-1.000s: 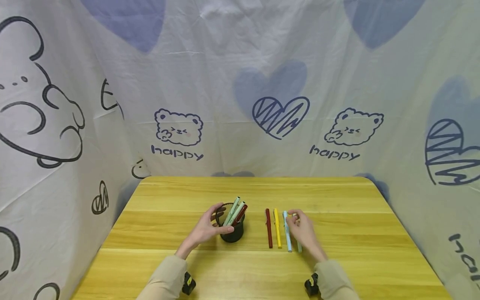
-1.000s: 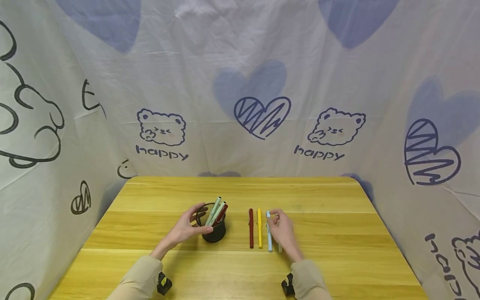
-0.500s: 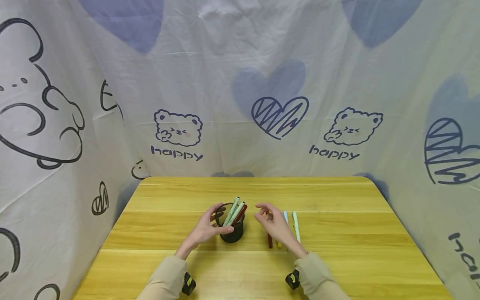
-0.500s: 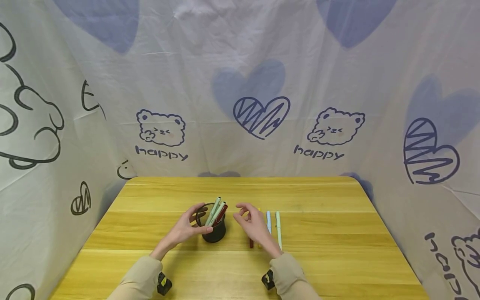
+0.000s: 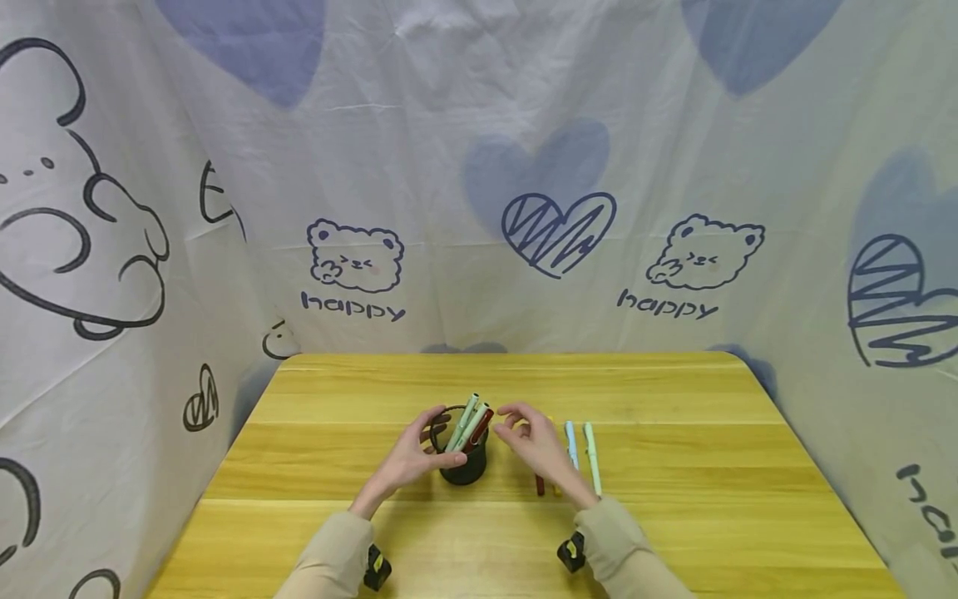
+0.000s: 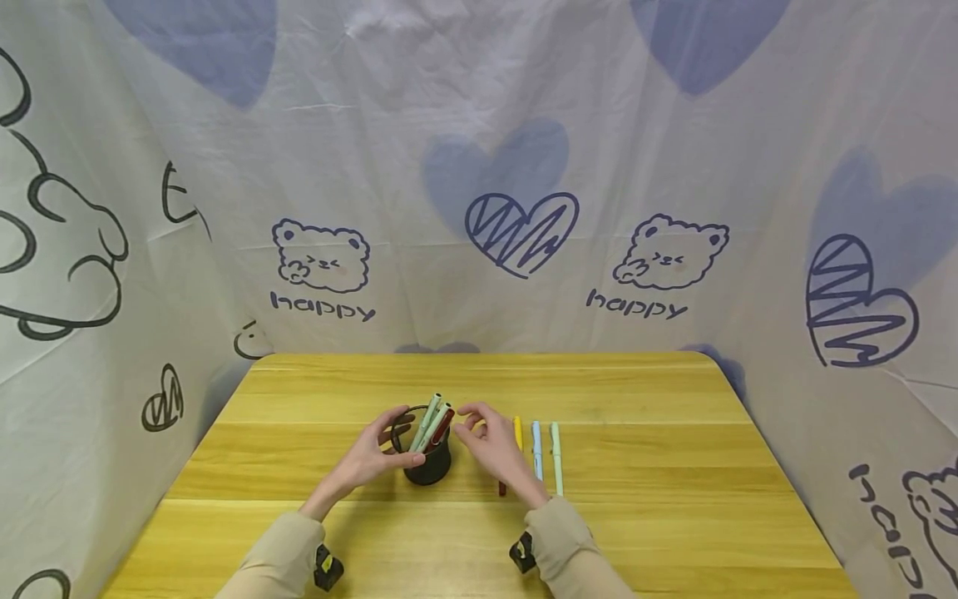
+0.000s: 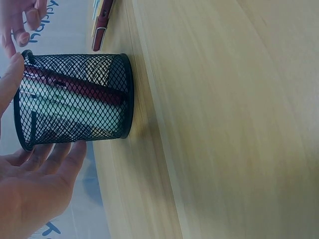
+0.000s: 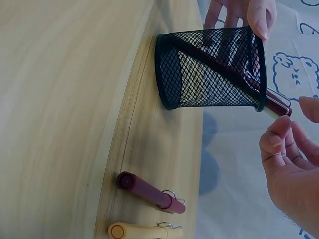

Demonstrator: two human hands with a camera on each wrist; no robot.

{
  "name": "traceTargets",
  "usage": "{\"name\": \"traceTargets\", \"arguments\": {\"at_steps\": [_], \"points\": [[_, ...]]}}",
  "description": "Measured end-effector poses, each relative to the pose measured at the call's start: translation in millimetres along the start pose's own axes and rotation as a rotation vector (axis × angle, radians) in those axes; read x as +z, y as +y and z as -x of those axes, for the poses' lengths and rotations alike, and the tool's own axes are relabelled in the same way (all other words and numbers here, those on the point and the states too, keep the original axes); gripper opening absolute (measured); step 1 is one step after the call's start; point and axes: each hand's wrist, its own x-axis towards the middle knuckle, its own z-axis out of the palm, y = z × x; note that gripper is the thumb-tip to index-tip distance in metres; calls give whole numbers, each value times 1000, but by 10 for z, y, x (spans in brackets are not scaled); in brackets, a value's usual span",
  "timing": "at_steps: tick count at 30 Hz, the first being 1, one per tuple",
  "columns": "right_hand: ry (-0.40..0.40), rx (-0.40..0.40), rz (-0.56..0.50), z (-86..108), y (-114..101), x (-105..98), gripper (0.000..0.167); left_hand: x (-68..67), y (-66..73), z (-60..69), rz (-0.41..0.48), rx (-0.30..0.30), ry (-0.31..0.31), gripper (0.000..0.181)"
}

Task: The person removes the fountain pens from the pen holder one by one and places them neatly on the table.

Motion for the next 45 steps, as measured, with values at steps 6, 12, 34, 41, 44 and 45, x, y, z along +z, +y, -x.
{"name": "traceTargets", "arguments": {"at_steps": [6,12,34,41,44,45], "points": [[-5,17,-9,-3,-18,24,27,1,3,0,-2,2,1,93],[-13,18,-14,-3,-21,44,27,-2,9,7,1,-1,0,93],[15,4,-47,-66,-38,135,38,3,2,-7,2,0,11,95],[37,24,-47,-63,-80,161,33,7,0,-7,7,7,15,95],[54,16,-55,-62,-69,166,30,10,-3,-6,4,6,16,95],[64,7,-58,-66,-45,175,29,11,-4,-5,3,4,16,95]]}}
